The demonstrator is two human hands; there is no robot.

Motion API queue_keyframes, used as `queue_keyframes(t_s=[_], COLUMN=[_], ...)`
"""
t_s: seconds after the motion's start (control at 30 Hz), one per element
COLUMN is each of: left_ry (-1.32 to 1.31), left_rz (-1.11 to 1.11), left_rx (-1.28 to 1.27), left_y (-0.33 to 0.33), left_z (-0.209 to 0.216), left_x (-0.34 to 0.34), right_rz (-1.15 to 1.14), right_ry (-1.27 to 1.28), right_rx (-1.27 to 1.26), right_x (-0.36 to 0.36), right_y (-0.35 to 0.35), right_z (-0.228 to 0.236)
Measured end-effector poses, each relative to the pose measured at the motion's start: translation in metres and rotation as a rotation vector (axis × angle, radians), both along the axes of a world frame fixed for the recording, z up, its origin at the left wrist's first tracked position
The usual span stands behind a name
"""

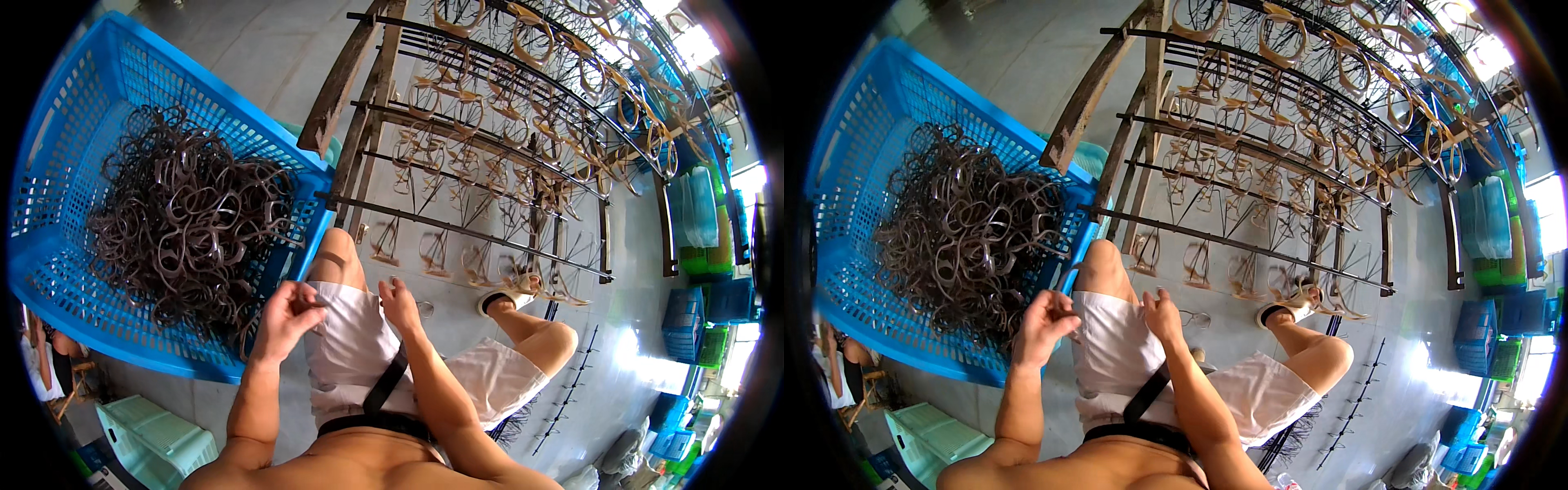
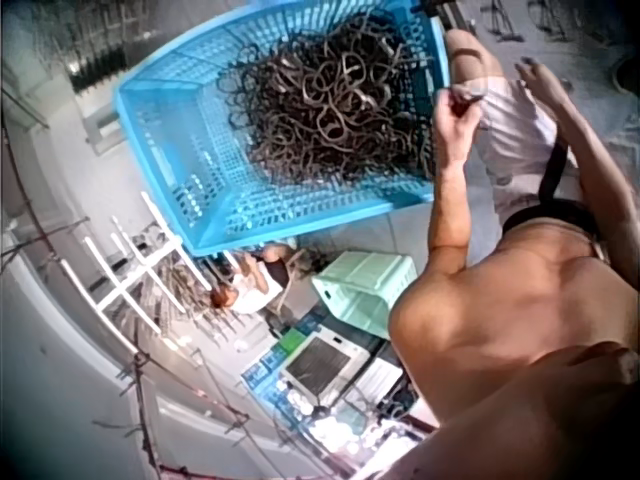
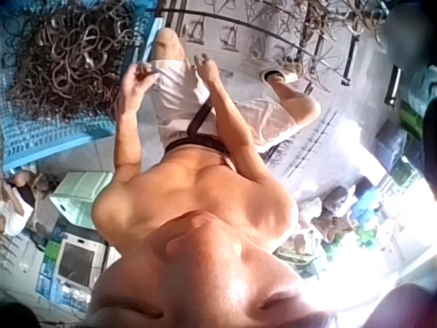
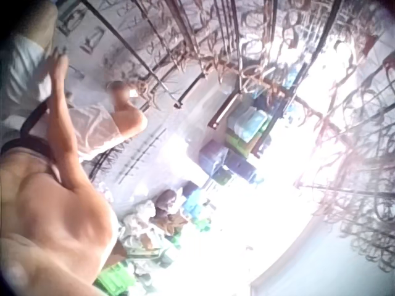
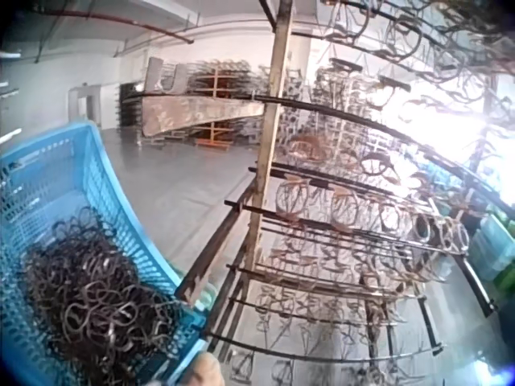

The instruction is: The person sits on the floor and repeatedly picks up metal wire loops from a blue basket, then attaches them to a metal rack structure. The person handles the loops one at a time, hooking them onto horizontal bars of the rack.

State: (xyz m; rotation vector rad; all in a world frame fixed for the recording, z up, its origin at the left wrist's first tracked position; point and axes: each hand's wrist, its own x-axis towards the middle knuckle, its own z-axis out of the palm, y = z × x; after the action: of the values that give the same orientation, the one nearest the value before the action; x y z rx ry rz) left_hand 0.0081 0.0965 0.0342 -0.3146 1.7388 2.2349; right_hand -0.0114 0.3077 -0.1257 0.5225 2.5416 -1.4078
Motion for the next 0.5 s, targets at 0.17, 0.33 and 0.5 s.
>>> queue_keyframes(t_s=[0.17, 0.33, 0.5], left_ry=[0.126, 0.46, 0.434], left_rz=[-0.193, -0.624, -0.773], left_rx=[-0.239, -0.635, -0.234], left_y=[0.042, 0.088, 0.091], left_z=[-0.002, 0.009, 0.031], left_x=[0.007, -0.007, -0.033], right_rz=[0.19, 0.074, 0.662], right_ry=[0.234, 0.808, 0.22], right_rx=[-0.513, 0.146, -0.332], right_x=[0.041, 0.044, 0.031], right_y=[0.015, 0.03, 0.096], right_z=[0.104, 0.143, 0.173])
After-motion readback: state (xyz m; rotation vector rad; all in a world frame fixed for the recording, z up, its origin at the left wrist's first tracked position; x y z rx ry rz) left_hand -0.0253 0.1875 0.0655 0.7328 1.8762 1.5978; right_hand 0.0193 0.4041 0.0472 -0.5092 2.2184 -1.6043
